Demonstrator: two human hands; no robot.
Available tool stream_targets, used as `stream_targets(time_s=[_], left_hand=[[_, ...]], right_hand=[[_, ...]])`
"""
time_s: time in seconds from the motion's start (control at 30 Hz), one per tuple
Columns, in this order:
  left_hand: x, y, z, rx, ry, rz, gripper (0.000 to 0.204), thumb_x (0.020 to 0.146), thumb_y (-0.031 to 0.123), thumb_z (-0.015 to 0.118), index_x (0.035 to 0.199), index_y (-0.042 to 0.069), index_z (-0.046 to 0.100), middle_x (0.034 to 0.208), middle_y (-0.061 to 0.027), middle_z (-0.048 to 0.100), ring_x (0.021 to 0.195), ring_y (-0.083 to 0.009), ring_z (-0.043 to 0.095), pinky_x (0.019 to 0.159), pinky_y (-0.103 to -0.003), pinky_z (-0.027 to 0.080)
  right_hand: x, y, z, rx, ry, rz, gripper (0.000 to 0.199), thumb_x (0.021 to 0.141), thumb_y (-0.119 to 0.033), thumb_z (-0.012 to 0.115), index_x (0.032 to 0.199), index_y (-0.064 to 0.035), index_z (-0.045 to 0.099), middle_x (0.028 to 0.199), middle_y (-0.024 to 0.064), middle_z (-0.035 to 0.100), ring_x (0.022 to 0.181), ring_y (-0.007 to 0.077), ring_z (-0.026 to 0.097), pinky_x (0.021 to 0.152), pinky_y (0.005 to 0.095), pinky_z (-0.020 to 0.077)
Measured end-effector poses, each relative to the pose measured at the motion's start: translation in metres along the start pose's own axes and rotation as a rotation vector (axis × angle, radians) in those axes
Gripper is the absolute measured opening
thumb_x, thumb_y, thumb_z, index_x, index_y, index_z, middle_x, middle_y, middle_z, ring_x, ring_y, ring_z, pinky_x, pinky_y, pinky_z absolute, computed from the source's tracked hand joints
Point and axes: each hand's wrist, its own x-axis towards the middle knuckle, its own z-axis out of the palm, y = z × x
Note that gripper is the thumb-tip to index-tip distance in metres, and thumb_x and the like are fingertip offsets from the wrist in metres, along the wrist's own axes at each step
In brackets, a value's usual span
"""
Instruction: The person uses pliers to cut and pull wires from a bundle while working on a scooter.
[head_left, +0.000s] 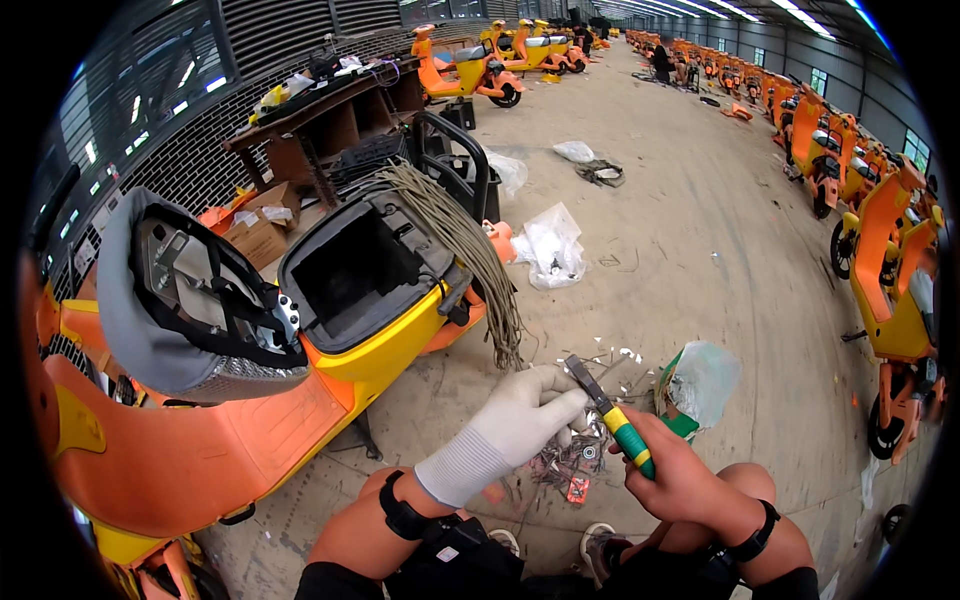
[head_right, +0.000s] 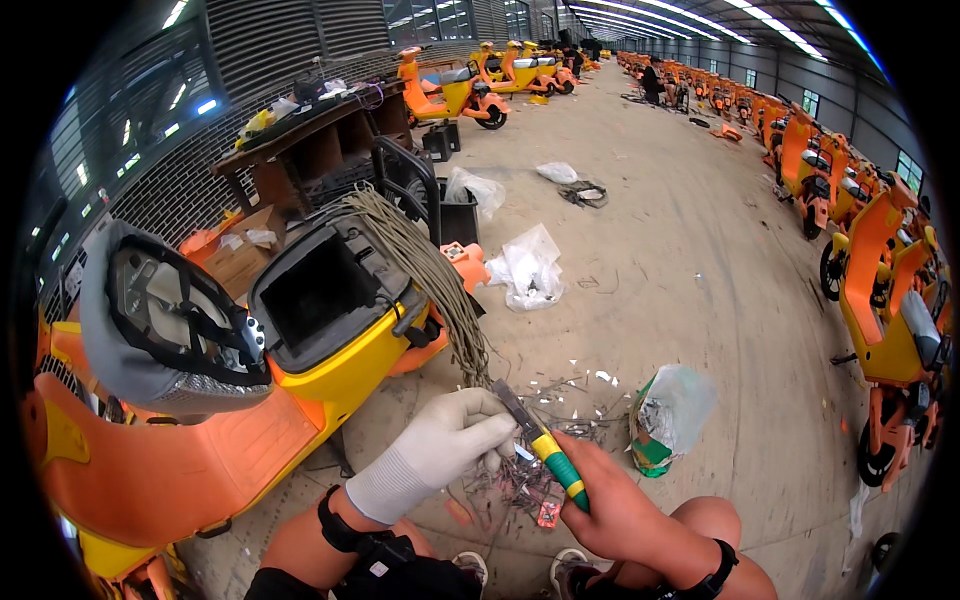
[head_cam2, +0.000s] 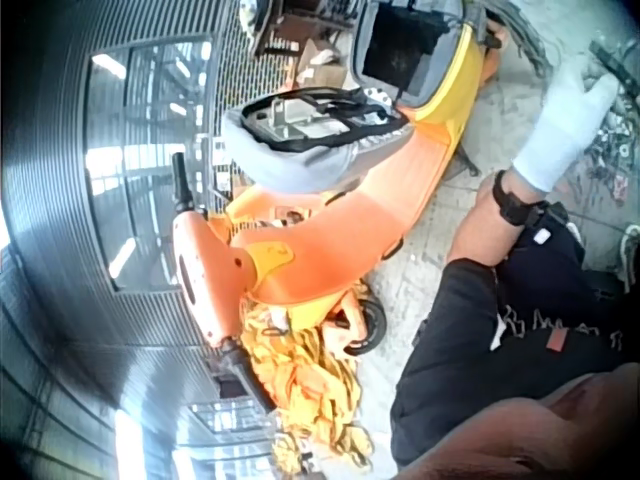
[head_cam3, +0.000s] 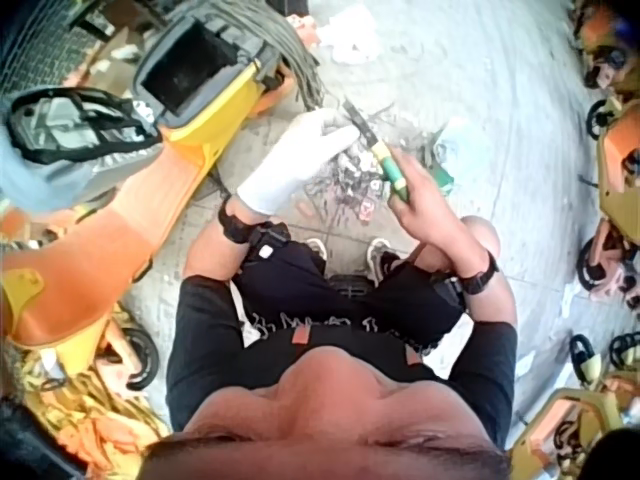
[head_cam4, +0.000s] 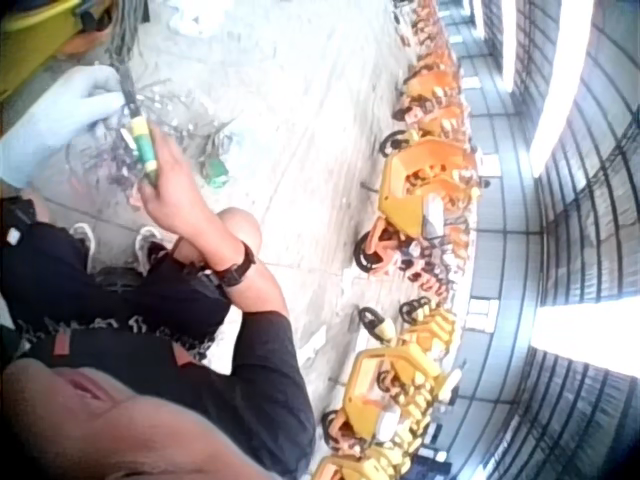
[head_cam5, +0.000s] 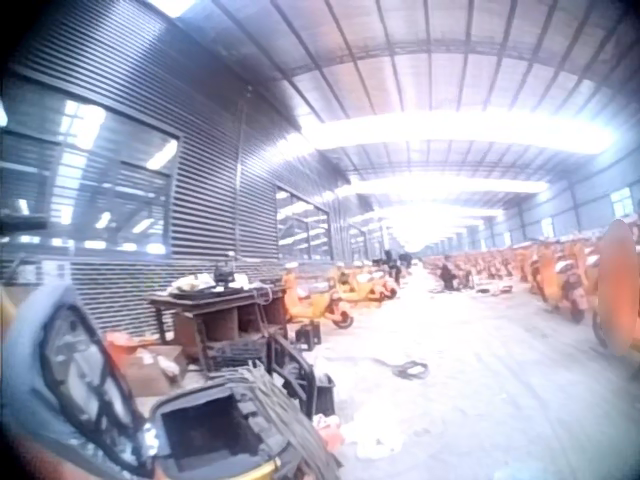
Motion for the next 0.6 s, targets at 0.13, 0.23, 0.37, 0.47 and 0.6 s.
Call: stream_targets(time_s=[0.13,0.23,0.37,0.47,0.6], left_hand=[[-0.001,-0.009,0.005,0.314,0.162,0.098,0.025,0.098,0.021,0.061,0.103,-0.003,0.063,0.083,-0.0072,0.070,0.072,-0.0154,0.068,0.067,-0.029,0.052],[-0.008,-0.003,0.014,0.599,0.313,0.225,0.017,0.095,0.017,0.063,0.099,0.000,0.066,0.079,-0.0109,0.070,0.074,-0.0223,0.071,0.068,-0.034,0.054],[-0.013,-0.014,0.022,0.793,0.433,0.383,0.009,0.092,0.013,0.065,0.096,0.005,0.067,0.079,-0.0139,0.069,0.077,-0.0289,0.072,0.067,-0.040,0.054],[-0.008,-0.019,0.025,0.880,0.514,0.558,0.008,0.091,0.013,0.068,0.094,0.007,0.066,0.077,-0.0122,0.068,0.075,-0.0304,0.071,0.065,-0.041,0.055],[-0.010,-0.012,0.022,0.760,0.415,0.446,0.014,0.093,0.015,0.066,0.098,0.003,0.064,0.079,-0.0106,0.069,0.076,-0.0258,0.072,0.066,-0.037,0.055]], right_hand=[[-0.001,0.005,0.004,0.087,-0.072,0.050,0.070,0.086,0.007,0.056,0.152,-0.0019,0.037,0.121,0.0140,0.060,0.110,0.0239,0.061,0.091,0.0338,0.0505],[0.002,0.007,0.003,0.190,-0.100,0.100,0.070,0.087,0.006,0.057,0.153,-0.0029,0.036,0.121,0.0119,0.061,0.111,0.0209,0.060,0.092,0.0328,0.0501],[-0.001,-0.001,0.005,0.308,-0.172,0.174,0.077,0.086,0.002,0.058,0.157,-0.0022,0.030,0.122,0.0169,0.061,0.111,0.0281,0.064,0.095,0.0345,0.0496],[0.004,-0.002,-0.003,0.312,-0.209,0.268,0.076,0.086,0.002,0.057,0.157,-0.0038,0.030,0.114,0.0144,0.065,0.106,0.0248,0.064,0.093,0.0338,0.0503],[0.000,-0.003,0.001,0.336,-0.173,0.230,0.074,0.087,0.002,0.056,0.157,-0.0047,0.032,0.112,0.0151,0.067,0.102,0.0219,0.066,0.090,0.0337,0.0519]])
